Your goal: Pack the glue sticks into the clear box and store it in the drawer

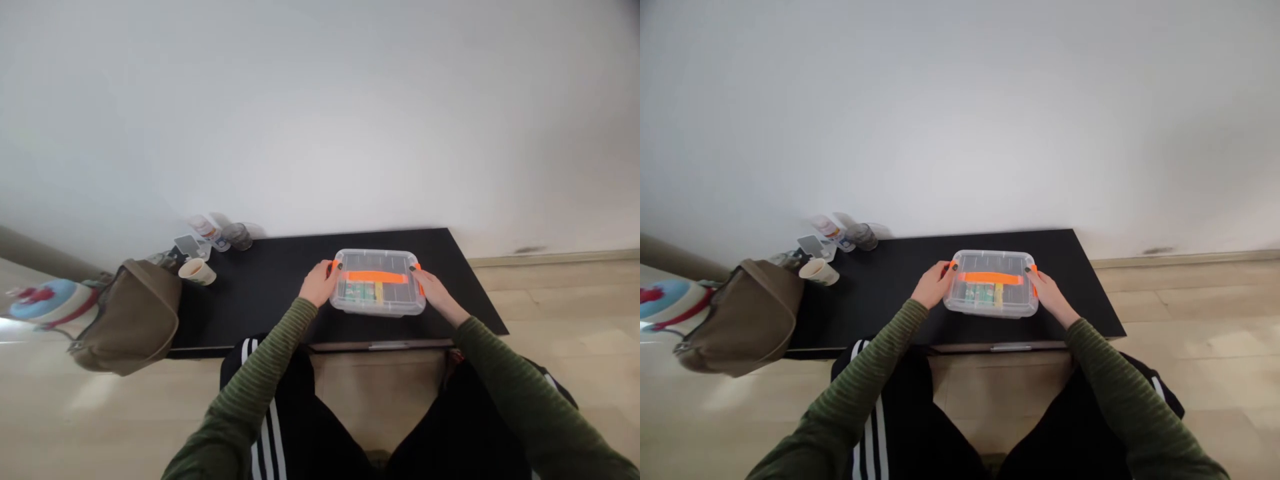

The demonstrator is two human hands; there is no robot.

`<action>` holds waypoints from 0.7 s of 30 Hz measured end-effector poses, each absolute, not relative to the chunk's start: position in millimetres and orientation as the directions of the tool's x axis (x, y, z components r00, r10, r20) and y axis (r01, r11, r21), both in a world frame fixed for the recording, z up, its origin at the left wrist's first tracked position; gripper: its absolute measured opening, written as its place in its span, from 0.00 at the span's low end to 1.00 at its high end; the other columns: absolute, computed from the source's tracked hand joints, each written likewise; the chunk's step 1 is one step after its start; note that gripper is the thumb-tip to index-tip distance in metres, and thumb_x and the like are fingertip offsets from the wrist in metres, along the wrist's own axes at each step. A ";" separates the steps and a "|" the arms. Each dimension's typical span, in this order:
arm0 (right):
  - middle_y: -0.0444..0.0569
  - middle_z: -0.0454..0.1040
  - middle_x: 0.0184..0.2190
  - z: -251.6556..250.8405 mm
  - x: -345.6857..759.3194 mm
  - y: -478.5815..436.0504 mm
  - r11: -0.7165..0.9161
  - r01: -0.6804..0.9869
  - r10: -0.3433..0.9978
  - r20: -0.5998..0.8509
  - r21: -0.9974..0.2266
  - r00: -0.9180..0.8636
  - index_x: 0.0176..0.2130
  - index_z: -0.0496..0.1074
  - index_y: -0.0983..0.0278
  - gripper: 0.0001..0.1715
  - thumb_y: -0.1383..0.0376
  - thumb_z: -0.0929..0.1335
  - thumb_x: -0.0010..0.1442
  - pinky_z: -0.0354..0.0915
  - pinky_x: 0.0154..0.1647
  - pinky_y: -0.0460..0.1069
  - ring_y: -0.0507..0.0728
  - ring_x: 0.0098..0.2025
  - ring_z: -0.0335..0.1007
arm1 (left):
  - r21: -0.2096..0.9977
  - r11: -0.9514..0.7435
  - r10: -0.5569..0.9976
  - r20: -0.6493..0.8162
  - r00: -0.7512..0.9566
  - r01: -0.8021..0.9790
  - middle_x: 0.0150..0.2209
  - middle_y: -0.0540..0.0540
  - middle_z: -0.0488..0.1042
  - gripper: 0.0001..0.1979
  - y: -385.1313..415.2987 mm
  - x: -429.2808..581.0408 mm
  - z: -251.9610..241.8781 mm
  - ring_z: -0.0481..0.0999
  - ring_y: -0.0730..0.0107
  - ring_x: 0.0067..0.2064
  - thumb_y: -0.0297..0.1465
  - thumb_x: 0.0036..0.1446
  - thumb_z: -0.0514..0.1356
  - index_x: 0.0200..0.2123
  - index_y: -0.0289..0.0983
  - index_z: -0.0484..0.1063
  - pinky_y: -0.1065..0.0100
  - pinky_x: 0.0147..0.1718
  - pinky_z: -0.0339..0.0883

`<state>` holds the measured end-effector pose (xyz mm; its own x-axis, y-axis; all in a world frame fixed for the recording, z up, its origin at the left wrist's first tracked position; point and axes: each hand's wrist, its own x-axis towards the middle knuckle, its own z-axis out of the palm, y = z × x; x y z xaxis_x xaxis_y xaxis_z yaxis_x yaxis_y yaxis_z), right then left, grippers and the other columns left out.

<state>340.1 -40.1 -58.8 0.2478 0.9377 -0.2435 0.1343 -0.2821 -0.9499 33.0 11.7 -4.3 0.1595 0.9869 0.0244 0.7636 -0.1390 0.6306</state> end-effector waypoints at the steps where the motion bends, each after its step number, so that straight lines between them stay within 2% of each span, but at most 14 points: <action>1: 0.48 0.77 0.28 -59.9 339.7 -37.6 -0.275 0.103 0.942 -0.247 -0.956 0.226 0.34 0.74 0.65 0.22 0.49 0.66 0.59 0.65 0.32 0.46 0.54 0.30 0.71 | 0.637 -0.105 0.985 -0.038 0.168 0.764 0.34 0.43 0.75 0.17 18.9 36.5 -6.3 0.75 0.62 0.35 0.44 0.63 0.52 0.45 0.38 0.70 0.66 0.35 0.64; 3: 0.47 0.77 0.28 -61.6 340.8 -32.4 -0.261 0.064 0.954 -0.248 -0.963 0.169 0.34 0.73 0.65 0.21 0.50 0.65 0.59 0.66 0.33 0.47 0.54 0.30 0.70 | 0.652 -0.057 0.976 -0.122 0.178 0.756 0.31 0.43 0.76 0.18 26.1 40.0 -11.3 0.74 0.61 0.32 0.44 0.64 0.50 0.44 0.39 0.69 0.67 0.33 0.63; 6: 0.47 0.76 0.27 -63.9 342.5 -25.3 -0.272 0.059 0.958 -0.264 -0.961 0.109 0.32 0.72 0.65 0.20 0.51 0.65 0.58 0.67 0.32 0.47 0.55 0.30 0.70 | 0.683 -0.045 0.972 -0.138 0.189 0.729 0.31 0.44 0.76 0.18 27.6 35.0 -18.4 0.75 0.62 0.31 0.44 0.65 0.47 0.45 0.39 0.69 0.66 0.33 0.62; 11: 0.45 0.71 0.20 -72.7 336.8 -17.0 -0.384 -0.084 0.899 -0.393 -0.919 0.194 0.27 0.69 0.63 0.19 0.51 0.64 0.57 0.65 0.26 0.47 0.54 0.24 0.66 | 0.815 -0.003 0.981 -0.111 0.161 0.579 0.31 0.46 0.76 0.18 31.6 13.8 -29.0 0.73 0.66 0.32 0.43 0.64 0.48 0.45 0.39 0.71 0.68 0.34 0.65; 13: 0.46 0.72 0.21 -74.0 337.0 -13.0 -0.416 -0.049 0.891 -0.418 -0.908 0.177 0.27 0.70 0.63 0.18 0.52 0.65 0.57 0.65 0.26 0.47 0.54 0.24 0.67 | 0.863 0.040 0.982 -0.127 0.140 0.504 0.30 0.47 0.75 0.18 33.2 8.0 -32.0 0.72 0.68 0.31 0.42 0.63 0.48 0.43 0.37 0.71 0.69 0.33 0.66; 16: 0.48 0.77 0.31 -69.2 342.3 -5.0 -0.321 0.107 0.931 -0.293 -0.941 0.218 0.36 0.74 0.64 0.16 0.54 0.69 0.54 0.68 0.33 0.47 0.56 0.33 0.72 | 0.901 0.075 0.979 -0.148 0.140 0.427 0.27 0.49 0.73 0.19 31.8 6.1 -33.5 0.70 0.70 0.29 0.43 0.62 0.49 0.44 0.37 0.71 0.70 0.31 0.66; 19: 0.48 0.76 0.48 -59.0 344.9 2.6 -0.115 0.202 0.967 -0.063 -0.973 0.246 0.50 0.71 0.59 0.24 0.56 0.70 0.54 0.68 0.47 0.49 0.56 0.48 0.72 | 0.938 0.079 0.980 -0.136 0.147 0.338 0.26 0.51 0.71 0.18 27.1 9.8 -33.9 0.69 0.71 0.27 0.43 0.62 0.50 0.44 0.38 0.71 0.71 0.29 0.64; 21: 0.48 0.74 0.53 -52.5 341.9 4.9 -0.048 0.278 0.984 0.002 -0.960 0.175 0.55 0.69 0.57 0.27 0.55 0.68 0.57 0.66 0.53 0.52 0.57 0.52 0.71 | 0.957 0.090 0.982 -0.131 0.133 0.277 0.26 0.51 0.70 0.18 23.9 12.9 -35.4 0.67 0.72 0.27 0.44 0.61 0.51 0.43 0.38 0.72 0.71 0.29 0.64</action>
